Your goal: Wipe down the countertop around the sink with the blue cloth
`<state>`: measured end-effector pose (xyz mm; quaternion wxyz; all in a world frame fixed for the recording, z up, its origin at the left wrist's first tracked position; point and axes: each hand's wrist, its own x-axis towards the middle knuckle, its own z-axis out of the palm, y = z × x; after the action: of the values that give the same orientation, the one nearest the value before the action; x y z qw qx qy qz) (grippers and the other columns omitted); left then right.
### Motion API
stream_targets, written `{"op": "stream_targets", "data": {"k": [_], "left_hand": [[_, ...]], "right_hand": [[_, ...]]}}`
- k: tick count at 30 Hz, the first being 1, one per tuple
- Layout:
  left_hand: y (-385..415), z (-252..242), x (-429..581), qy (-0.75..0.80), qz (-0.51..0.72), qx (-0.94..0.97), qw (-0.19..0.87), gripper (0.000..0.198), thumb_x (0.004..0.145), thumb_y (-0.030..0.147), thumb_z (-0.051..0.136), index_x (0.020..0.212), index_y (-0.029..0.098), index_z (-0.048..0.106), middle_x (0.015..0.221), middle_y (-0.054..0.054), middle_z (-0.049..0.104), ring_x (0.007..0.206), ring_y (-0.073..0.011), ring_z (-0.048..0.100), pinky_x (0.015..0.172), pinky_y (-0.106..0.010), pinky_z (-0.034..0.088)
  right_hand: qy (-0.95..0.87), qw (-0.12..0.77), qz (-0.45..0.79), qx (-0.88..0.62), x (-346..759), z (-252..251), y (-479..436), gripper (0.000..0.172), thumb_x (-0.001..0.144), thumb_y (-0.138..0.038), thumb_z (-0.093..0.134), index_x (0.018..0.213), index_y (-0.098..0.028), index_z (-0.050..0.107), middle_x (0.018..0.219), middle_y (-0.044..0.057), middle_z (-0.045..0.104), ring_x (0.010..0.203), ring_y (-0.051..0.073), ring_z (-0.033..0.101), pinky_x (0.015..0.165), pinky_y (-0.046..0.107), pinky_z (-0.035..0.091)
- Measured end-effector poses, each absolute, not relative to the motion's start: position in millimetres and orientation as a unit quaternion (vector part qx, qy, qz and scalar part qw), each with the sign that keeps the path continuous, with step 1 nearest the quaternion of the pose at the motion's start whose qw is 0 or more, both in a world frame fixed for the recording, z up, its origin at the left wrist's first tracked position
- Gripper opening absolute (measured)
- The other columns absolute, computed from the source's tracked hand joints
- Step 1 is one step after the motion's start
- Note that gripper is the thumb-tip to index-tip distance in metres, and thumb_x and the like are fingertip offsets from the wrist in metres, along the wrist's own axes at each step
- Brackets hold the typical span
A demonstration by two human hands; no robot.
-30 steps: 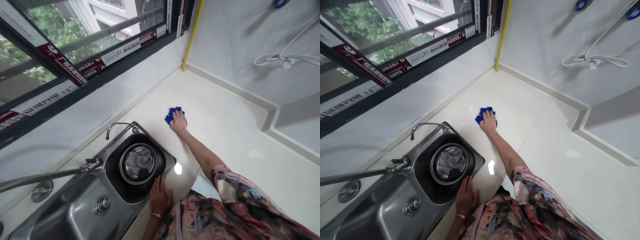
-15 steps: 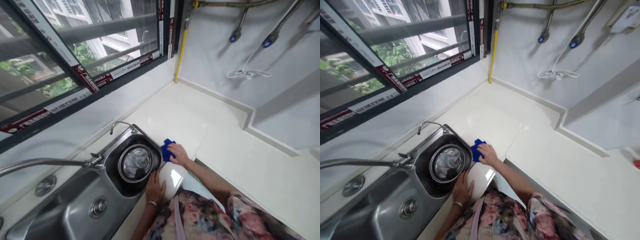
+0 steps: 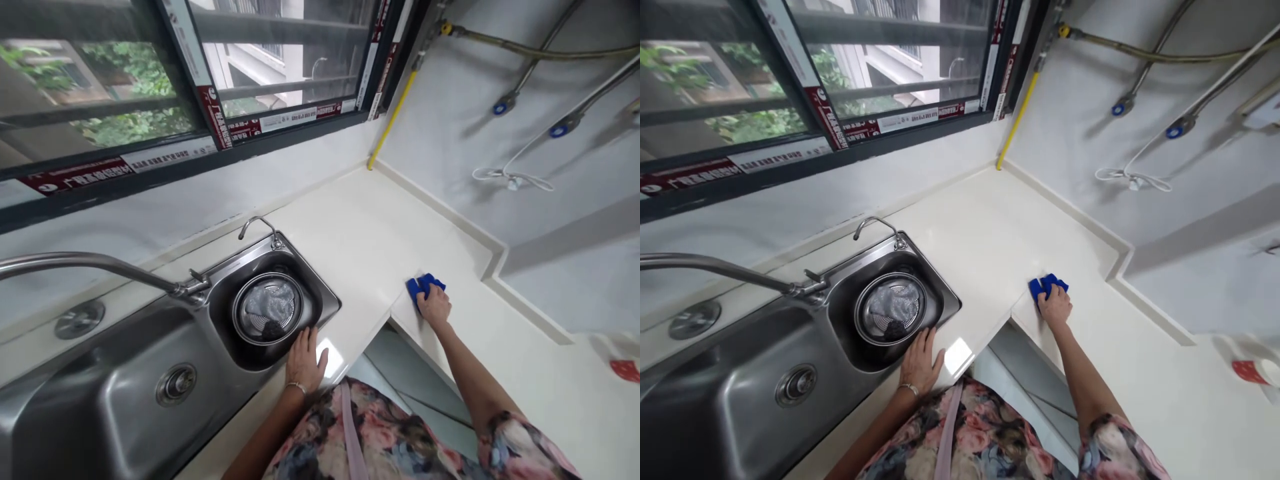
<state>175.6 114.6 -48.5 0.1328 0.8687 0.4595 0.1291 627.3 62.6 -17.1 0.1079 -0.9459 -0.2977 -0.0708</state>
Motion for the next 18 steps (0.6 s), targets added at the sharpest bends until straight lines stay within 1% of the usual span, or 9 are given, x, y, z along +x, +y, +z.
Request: {"op": "stream_targets", "data": {"k": [3, 6, 9, 12, 14, 18], "left_hand": [[112.9, -53.7, 176.5, 0.465, 0.126, 0.866, 0.133, 0.059, 0.102, 0.043, 0.047, 0.152, 0.013, 0.055, 0.151, -0.019, 0.059, 0.137, -0.0344, 0.057, 0.111, -0.048, 0.049], [112.0, -55.5, 176.2, 0.463, 0.129, 0.867, 0.128, 0.059, 0.101, 0.043, 0.047, 0.151, 0.013, 0.057, 0.15, -0.019, 0.06, 0.135, -0.0345, 0.058, 0.111, -0.047, 0.049], [112.0, -54.3, 175.3, 0.464, 0.127, 0.868, 0.125, 0.058, 0.101, 0.043, 0.048, 0.15, 0.013, 0.058, 0.148, -0.018, 0.062, 0.133, -0.0334, 0.059, 0.11, -0.045, 0.05], [112.4, -52.6, 174.5, 0.468, 0.118, 0.867, 0.123, 0.057, 0.099, 0.041, 0.049, 0.149, 0.014, 0.059, 0.147, -0.017, 0.063, 0.132, -0.0321, 0.06, 0.11, -0.043, 0.05], [112.7, -52.0, 174.1, 0.467, 0.114, 0.869, 0.118, 0.056, 0.099, 0.041, 0.05, 0.147, 0.014, 0.061, 0.146, -0.017, 0.063, 0.131, -0.032, 0.061, 0.109, -0.043, 0.051], [113.6, -52.7, 173.1, 0.462, 0.116, 0.872, 0.112, 0.057, 0.098, 0.042, 0.051, 0.145, 0.012, 0.061, 0.147, -0.019, 0.063, 0.131, -0.0325, 0.061, 0.108, -0.044, 0.053]], "right_hand": [[-0.245, 0.101, -0.069, -0.962, 633.2, -14.0, 89.5, 0.054, 0.09, -0.035, 0.044, 0.136, -0.013, 0.062, 0.133, 0.025, 0.061, 0.122, 0.043, 0.058, 0.098, 0.065, 0.048], [-0.264, 0.111, -0.071, -0.956, 629.3, -9.6, 137.3, 0.054, 0.088, -0.033, 0.043, 0.133, -0.01, 0.063, 0.13, 0.028, 0.061, 0.121, 0.045, 0.057, 0.096, 0.068, 0.047], [-0.336, 0.114, -0.051, -0.934, 614.2, -5.2, 193.2, 0.057, 0.089, -0.031, 0.044, 0.138, -0.009, 0.061, 0.143, 0.029, 0.057, 0.129, 0.045, 0.052, 0.1, 0.068, 0.045], [-0.443, 0.107, -0.019, -0.89, 583.5, -3.3, 244.1, 0.062, 0.09, -0.031, 0.044, 0.147, -0.009, 0.056, 0.159, 0.024, 0.047, 0.143, 0.043, 0.042, 0.11, 0.064, 0.039], [-0.508, 0.109, -0.002, -0.855, 557.2, -3.3, 268.7, 0.064, 0.091, -0.031, 0.045, 0.151, -0.01, 0.054, 0.163, 0.02, 0.045, 0.148, 0.04, 0.037, 0.115, 0.06, 0.036], [-0.587, 0.136, 0.022, -0.798, 509.3, -2.3, 283.5, 0.063, 0.089, -0.028, 0.049, 0.15, -0.013, 0.057, 0.162, 0.016, 0.048, 0.148, 0.036, 0.038, 0.117, 0.055, 0.034]]}}
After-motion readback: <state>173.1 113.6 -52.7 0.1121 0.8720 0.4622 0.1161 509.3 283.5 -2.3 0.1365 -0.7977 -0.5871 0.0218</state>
